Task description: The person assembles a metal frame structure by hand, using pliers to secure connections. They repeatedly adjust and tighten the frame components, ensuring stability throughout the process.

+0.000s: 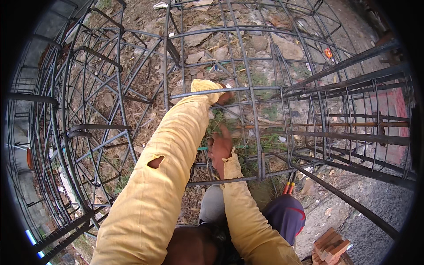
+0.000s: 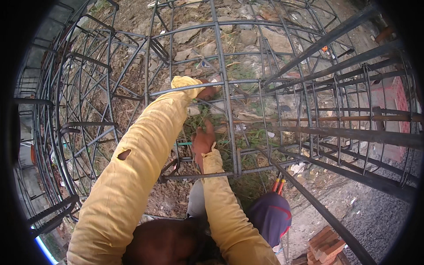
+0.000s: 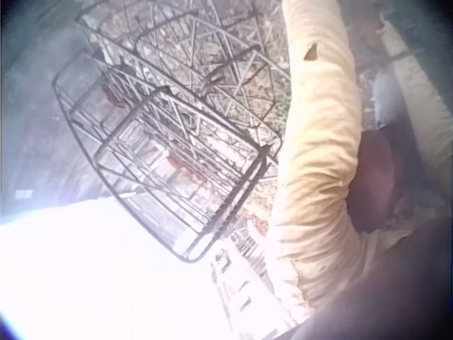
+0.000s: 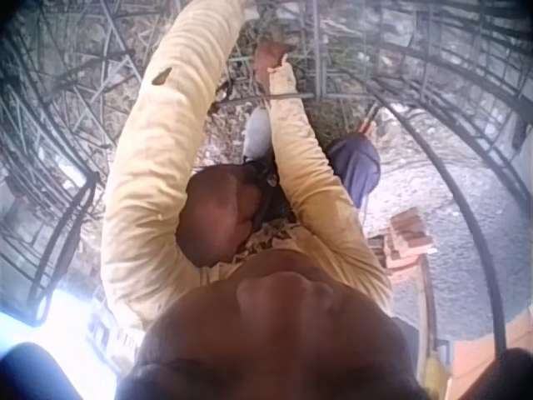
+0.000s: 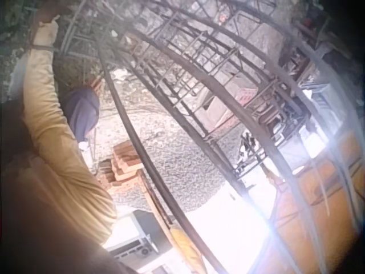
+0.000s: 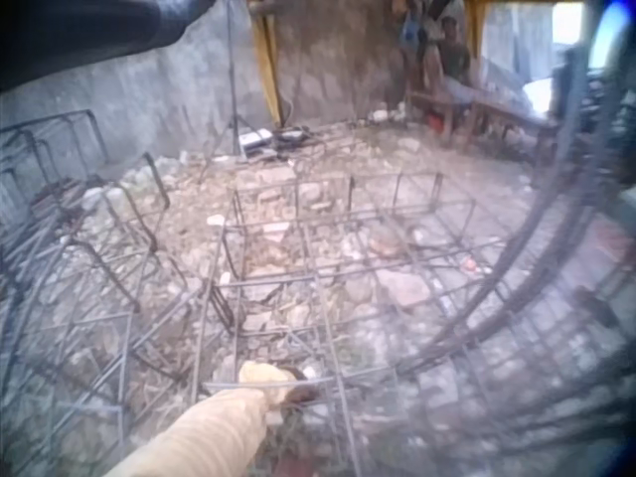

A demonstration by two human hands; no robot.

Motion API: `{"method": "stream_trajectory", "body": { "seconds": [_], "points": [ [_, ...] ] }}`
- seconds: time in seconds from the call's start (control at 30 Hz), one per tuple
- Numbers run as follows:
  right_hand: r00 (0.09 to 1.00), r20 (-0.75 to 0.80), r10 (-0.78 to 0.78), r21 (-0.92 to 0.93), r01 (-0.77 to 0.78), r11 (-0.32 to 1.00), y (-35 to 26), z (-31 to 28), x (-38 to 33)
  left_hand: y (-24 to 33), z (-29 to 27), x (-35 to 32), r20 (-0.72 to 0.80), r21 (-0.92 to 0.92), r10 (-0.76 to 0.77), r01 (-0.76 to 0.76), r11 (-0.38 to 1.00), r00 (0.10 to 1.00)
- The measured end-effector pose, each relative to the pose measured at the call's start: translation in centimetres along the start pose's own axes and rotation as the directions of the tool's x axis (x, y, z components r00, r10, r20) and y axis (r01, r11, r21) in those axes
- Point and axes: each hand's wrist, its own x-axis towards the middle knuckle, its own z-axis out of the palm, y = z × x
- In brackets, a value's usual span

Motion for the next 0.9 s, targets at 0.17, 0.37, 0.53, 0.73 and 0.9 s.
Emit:
{"method": "stream_trajectory", "body": {
  "seconds": [0.17,0.37,0.53,0.73,0.9],
  "points": [
    [0.998,-0.003,-0.068,0.073,0.068,0.995,0.4,-0.2,0.9,-1.6,-0.6,0.3,-0.112,-0.238,0.251,-0.272,0.932,0.961],
    [0.992,-0.08,-0.102,0.248,0.119,0.962,1.3,1.2,0.8,-3.3,0.0,2.8,-0.302,-0.448,0.49,-0.576,0.684,0.818],
    [0.979,-0.103,-0.177,0.446,0.205,0.871,2.8,2.3,0.6,-3.9,0.3,3.2,-0.486,-0.531,0.594,-0.757,0.382,0.641],
    [0.98,-0.043,-0.192,0.562,0.183,0.807,3.0,2.1,1.0,-3.8,-1.1,0.2,-0.713,-0.52,0.579,-0.852,-0.059,0.395],
    [0.994,0.041,-0.103,0.503,0.069,0.862,1.8,1.6,0.8,-4.5,-4.4,-9.3,-0.868,-0.398,0.458,-0.818,-0.415,0.19]
  ]
}}
